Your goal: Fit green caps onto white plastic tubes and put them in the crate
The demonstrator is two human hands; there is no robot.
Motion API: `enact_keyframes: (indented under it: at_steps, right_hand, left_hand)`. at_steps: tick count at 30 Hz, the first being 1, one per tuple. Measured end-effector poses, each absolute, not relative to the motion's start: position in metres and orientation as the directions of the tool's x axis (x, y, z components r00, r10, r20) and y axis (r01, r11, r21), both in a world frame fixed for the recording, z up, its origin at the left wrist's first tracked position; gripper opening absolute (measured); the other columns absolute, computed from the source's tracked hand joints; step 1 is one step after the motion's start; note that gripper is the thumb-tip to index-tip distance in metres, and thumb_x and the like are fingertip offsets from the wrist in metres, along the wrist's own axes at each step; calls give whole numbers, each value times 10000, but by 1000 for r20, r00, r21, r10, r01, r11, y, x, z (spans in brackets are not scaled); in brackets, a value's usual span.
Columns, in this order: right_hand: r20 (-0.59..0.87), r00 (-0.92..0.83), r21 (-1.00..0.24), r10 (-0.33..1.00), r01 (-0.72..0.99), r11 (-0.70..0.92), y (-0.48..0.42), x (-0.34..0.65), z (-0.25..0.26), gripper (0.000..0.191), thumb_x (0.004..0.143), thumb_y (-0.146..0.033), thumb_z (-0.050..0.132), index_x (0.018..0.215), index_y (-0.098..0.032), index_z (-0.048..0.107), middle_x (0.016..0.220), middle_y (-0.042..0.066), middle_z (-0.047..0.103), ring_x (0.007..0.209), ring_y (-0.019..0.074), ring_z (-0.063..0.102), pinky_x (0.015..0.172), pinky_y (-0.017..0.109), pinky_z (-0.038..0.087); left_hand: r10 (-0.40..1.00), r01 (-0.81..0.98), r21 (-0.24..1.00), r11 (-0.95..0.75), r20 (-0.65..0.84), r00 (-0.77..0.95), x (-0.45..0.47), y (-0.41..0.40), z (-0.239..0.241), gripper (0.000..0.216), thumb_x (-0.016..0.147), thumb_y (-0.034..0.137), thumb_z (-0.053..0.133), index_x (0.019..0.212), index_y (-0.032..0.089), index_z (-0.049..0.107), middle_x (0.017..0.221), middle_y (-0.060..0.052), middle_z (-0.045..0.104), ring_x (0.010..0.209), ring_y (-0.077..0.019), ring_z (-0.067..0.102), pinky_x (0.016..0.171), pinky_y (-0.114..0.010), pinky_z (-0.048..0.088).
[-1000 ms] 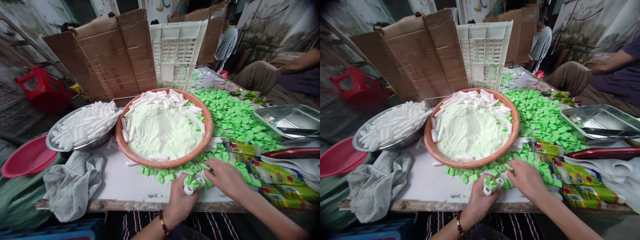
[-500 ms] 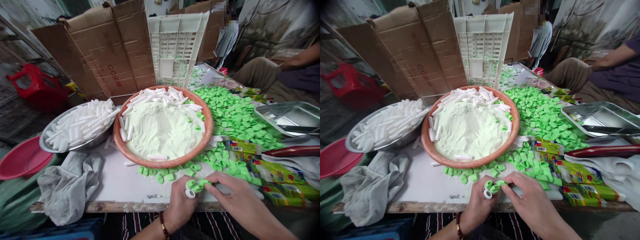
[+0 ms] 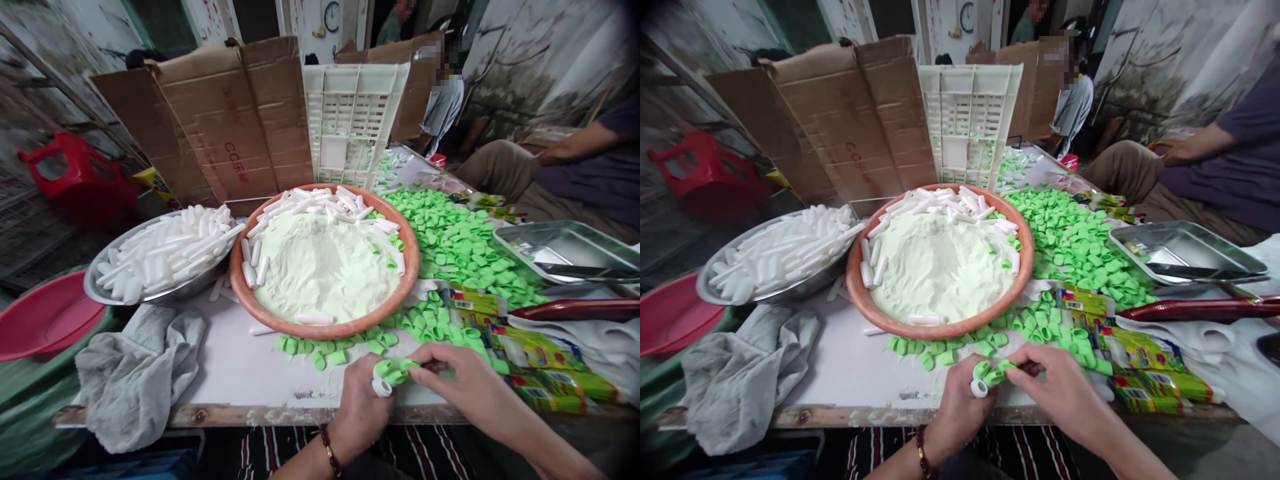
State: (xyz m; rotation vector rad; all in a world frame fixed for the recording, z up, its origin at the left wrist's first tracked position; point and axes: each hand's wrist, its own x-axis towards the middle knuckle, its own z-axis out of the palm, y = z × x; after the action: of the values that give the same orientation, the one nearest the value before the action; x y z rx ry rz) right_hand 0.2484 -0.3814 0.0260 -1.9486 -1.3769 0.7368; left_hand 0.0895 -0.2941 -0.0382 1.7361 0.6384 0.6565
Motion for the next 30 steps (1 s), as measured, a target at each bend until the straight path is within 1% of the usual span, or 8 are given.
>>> enact_keyframes:
  at_steps: [3, 6, 10, 13, 17, 23, 26, 30]
  right_hand:
    - [-103, 353, -792, 930, 537, -292, -391, 268, 21, 272, 852, -455, 582, 915, -228, 718, 919, 28, 739, 846, 201, 676, 749, 284, 529]
    - [44, 473, -717, 880, 628, -302, -379, 281, 11, 301, 870, -444, 549, 982, -218, 714, 943, 46, 733, 827, 206, 671, 741, 311, 530]
    - [224, 286, -535, 932, 835, -128, -346, 281, -10, 263, 904, -294, 476, 895, -177, 711, 900, 80, 701, 837, 213, 640, 778, 351, 505]
    - [210, 174, -439, 962, 896, -66, -336, 275, -25, 231, 910, -252, 483, 905, -171, 699, 892, 81, 674, 875, 218, 619, 800, 358, 483]
    - [142, 171, -353, 975, 929, -111, -346, 274, -38, 164, 865, -293, 588, 959, -206, 690, 925, 70, 652, 905, 254, 603, 789, 403, 455]
    - [124, 246, -438, 961, 883, -169, -358, 277, -41, 79, 842, -236, 605, 906, -210, 643, 871, 35, 657, 845, 218, 611, 781, 385, 446]
    - [145, 265, -474, 953, 864, -168, -361, 278, -38, 123, 871, -275, 564, 926, -211, 653, 822, 27, 669, 758, 193, 617, 756, 367, 459]
    - [192, 242, -497, 951, 860, -118, -367, 278, -26, 229, 902, -370, 517, 937, -226, 691, 890, 49, 704, 830, 217, 644, 790, 375, 476]
  left_hand:
    - [718, 98, 974, -204, 81, 692, 87, -294, -35, 138, 726, 22, 566, 746, 156, 596, 730, 9, 626, 678, -127, 528, 629, -209, 383]
    - [729, 108, 980, -168, 50, 683, 86, -293, -34, 124, 711, 41, 590, 755, 156, 595, 737, 15, 627, 679, -124, 524, 628, -205, 386]
    - [747, 139, 978, -157, 25, 664, 85, -294, -34, 141, 686, 23, 582, 726, 157, 577, 702, 31, 605, 647, -111, 501, 605, -200, 368]
    - [762, 155, 975, -161, 23, 648, 84, -294, -32, 154, 674, 10, 582, 723, 157, 582, 689, 33, 606, 637, -111, 503, 598, -200, 368]
    - [757, 146, 976, -164, 29, 653, 84, -295, -31, 198, 665, -11, 583, 761, 158, 612, 735, 20, 646, 683, -126, 549, 652, -206, 410]
    - [734, 127, 978, -166, 36, 679, 85, -295, -34, 149, 702, 34, 602, 773, 164, 614, 763, 1, 665, 694, -138, 566, 663, -221, 428]
    - [730, 130, 978, -162, 30, 682, 84, -294, -33, 123, 715, 56, 608, 771, 165, 615, 756, -3, 661, 687, -141, 560, 659, -227, 426]
    - [729, 141, 978, -152, 14, 684, 82, -293, -30, 155, 692, 38, 600, 778, 165, 619, 744, 4, 652, 681, -139, 552, 650, -224, 416]
